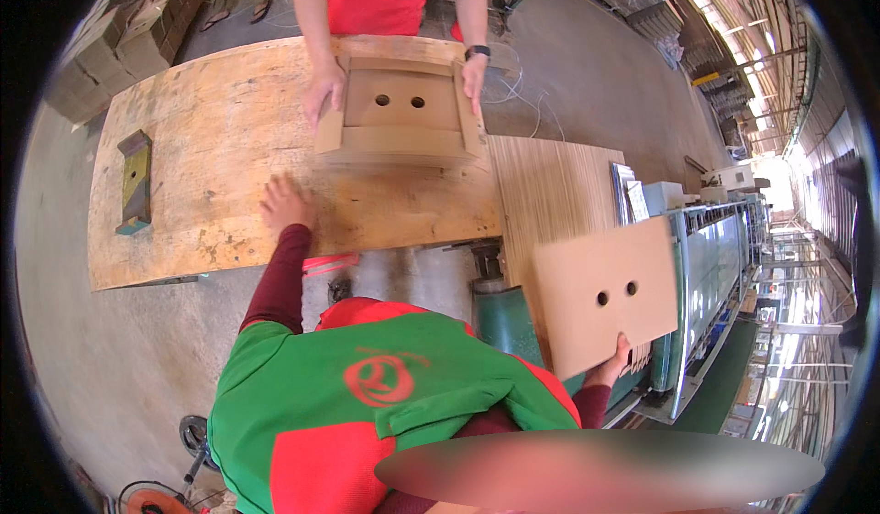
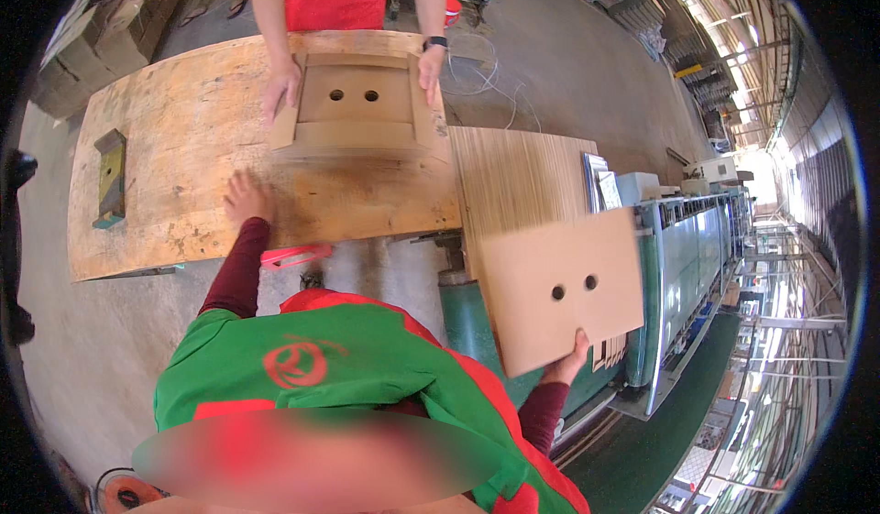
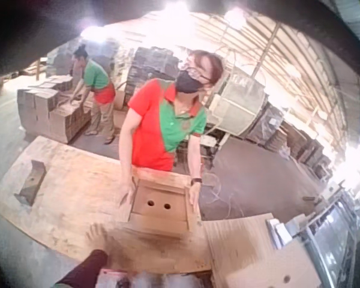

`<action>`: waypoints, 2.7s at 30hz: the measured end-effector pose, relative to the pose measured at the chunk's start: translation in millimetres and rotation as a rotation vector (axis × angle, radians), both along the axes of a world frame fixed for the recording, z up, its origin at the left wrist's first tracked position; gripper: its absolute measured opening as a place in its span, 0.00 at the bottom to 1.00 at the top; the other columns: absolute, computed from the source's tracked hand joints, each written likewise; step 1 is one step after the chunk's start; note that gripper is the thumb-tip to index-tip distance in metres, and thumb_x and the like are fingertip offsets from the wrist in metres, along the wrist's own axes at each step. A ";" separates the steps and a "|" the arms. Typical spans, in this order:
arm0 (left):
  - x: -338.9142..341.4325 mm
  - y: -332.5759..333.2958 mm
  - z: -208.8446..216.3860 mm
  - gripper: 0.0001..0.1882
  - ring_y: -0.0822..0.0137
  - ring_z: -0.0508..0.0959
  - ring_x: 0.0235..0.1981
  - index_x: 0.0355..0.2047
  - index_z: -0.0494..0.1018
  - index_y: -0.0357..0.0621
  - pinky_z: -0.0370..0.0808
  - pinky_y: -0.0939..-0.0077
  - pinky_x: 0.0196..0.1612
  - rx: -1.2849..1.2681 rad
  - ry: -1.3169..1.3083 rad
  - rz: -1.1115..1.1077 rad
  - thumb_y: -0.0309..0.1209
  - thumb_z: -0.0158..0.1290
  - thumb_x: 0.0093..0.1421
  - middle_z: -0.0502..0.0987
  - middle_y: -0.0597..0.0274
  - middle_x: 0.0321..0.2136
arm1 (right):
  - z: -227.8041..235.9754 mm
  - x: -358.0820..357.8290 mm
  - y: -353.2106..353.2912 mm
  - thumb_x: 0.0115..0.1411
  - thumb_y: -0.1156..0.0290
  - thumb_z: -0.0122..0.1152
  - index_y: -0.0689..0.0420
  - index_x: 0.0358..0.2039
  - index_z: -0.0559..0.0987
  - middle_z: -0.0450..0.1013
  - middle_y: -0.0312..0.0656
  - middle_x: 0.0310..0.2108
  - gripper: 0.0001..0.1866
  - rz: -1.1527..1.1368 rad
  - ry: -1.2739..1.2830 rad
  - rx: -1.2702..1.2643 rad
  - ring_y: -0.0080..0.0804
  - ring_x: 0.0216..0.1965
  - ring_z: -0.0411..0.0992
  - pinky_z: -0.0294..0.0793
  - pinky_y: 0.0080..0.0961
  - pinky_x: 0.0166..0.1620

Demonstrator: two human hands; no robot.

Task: The person repeatedly picks up stacks of small wooden parts from a green conveyor belt and places them onto a wooden table. The person also briefly touches their face during the task.

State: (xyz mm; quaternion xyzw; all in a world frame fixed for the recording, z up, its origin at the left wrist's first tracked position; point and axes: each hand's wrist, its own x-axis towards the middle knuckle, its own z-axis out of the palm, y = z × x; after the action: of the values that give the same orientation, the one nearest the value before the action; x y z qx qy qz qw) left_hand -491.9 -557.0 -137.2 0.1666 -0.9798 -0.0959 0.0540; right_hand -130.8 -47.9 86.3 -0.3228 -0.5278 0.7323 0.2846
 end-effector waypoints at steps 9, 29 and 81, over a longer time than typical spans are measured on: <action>0.2 6.8 38.6 0.40 0.43 0.41 0.67 0.66 0.50 0.58 0.37 0.36 0.62 0.103 -0.259 -0.046 0.60 0.40 0.57 0.45 0.44 0.66 | 46.0 -307.5 -254.5 0.58 0.48 0.47 0.56 0.52 0.67 0.67 0.41 0.50 0.29 0.191 0.310 -0.101 0.38 0.50 0.66 0.64 0.36 0.53; -3.0 4.1 37.7 0.41 0.41 0.39 0.67 0.66 0.50 0.54 0.34 0.33 0.62 0.182 -0.255 -0.061 0.59 0.41 0.56 0.44 0.43 0.66 | -60.1 -395.7 -352.6 0.53 0.51 0.62 0.48 0.50 0.65 0.66 0.33 0.46 0.28 0.084 0.105 -0.457 0.26 0.44 0.65 0.68 0.29 0.42; 148.5 282.7 -15.9 0.48 0.46 0.41 0.68 0.66 0.46 0.48 0.42 0.33 0.61 0.126 -0.062 -0.860 0.47 0.57 0.50 0.44 0.48 0.67 | -219.5 145.6 -20.9 0.53 0.60 0.59 0.53 0.30 0.75 0.70 0.34 0.23 0.11 -0.696 -0.391 -0.460 0.25 0.25 0.70 0.65 0.26 0.25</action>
State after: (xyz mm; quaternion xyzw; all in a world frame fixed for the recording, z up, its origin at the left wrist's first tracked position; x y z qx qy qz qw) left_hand -343.4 -274.3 -153.1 -0.2511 -0.9535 -0.1641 -0.0306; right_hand 14.8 -68.8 -133.1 -0.6679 -0.2556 0.6164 0.3296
